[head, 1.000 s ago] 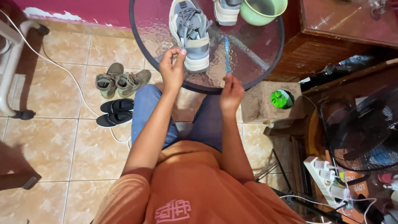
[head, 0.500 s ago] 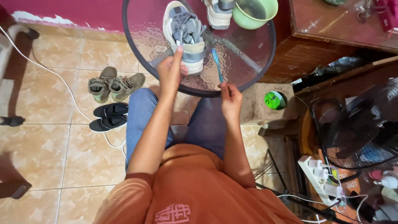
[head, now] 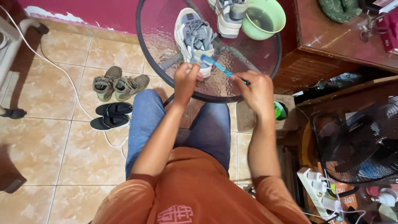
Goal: Cleaning the sole of a sneaker using a toothbrush and cleaning solution.
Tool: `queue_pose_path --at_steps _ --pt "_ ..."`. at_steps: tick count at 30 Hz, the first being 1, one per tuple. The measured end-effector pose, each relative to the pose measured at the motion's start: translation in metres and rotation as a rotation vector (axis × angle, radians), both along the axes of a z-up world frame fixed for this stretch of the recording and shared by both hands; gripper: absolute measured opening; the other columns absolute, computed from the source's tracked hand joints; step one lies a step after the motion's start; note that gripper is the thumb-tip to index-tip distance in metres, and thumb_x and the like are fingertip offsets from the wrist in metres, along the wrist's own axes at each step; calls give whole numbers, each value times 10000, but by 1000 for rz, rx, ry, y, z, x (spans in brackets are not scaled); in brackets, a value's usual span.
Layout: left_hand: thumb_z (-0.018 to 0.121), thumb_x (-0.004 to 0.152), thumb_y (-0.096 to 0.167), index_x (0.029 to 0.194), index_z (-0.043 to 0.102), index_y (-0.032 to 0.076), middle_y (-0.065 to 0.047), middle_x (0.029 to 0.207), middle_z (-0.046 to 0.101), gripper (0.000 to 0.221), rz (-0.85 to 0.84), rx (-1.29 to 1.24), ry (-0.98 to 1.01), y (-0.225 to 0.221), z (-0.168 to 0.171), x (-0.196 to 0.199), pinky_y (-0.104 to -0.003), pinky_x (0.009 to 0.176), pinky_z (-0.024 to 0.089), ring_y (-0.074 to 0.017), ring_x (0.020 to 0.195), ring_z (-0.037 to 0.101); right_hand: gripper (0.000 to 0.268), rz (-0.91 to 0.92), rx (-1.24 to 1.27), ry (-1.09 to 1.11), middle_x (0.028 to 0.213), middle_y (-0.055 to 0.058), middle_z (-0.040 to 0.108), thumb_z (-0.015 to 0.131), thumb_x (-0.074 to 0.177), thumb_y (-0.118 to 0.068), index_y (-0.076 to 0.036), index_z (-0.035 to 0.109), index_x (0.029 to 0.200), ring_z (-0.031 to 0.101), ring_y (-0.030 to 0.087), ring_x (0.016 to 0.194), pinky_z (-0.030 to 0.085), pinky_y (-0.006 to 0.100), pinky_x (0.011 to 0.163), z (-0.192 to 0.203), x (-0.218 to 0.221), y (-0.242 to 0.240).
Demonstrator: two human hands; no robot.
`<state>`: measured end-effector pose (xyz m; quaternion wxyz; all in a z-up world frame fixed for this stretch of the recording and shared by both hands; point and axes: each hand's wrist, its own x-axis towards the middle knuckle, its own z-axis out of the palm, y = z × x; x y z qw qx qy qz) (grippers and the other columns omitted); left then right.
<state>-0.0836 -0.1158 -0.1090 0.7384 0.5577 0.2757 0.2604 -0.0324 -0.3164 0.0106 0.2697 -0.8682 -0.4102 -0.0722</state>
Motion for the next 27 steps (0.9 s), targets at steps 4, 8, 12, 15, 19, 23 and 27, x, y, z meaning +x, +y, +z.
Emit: queue_pose_path --at_steps 4,8,12,15,19,23,27 --pt "644 880 322 713 677 127 -64 599 715 259 16 75 42 0 -10 -2 -266 501 520 -146 517 672 218 38 -275 -147 737 79 708 706 992 -388 -237 789 858 709 391 790 560 510 704 19 9 32" --pt "586 943 329 749 669 122 -55 603 703 295 62 196 1 -2 -16 -3 -321 595 559 -182 593 692 241 -5 -497 -212 679 100 703 621 946 -399 -253 794 863 722 408 747 581 529 682 22 16 57" --pt "556 1012 280 834 678 93 -83 641 710 286 -13 254 -150 2 -26 -7 -309 596 557 -178 575 680 274 72 -642 -146 734 145 736 597 914 -402 -228 806 883 737 423 814 593 546 739 33 20 65" --pt "493 942 195 879 582 61 -63 669 650 173 -163 54 -211 7 1 -19 -300 625 474 -159 619 596 281 97 -762 90 790 89 763 597 1038 -325 -183 825 956 671 284 688 466 478 625 75 32 66" --pt "560 983 274 889 547 82 -73 662 655 214 -214 11 -203 16 -2 -18 -295 628 503 -162 610 612 446 140 -740 125 545 85 434 607 989 -252 -83 501 589 394 239 556 306 431 565 76 42 73" --pt "627 997 249 994 551 92 -79 743 666 174 -232 -151 -347 26 -26 -12 -286 631 485 -154 642 618 421 196 -738 -3 673 167 664 575 1076 -308 -65 715 763 620 388 643 418 519 585 57 35 88" --pt "689 966 226 893 537 123 -48 710 630 198 -205 -254 -388 27 -27 -9 -258 607 452 -119 623 568 296 210 -736 138 772 102 754 602 1079 -282 -92 798 964 650 262 650 463 445 638 74 26 89"
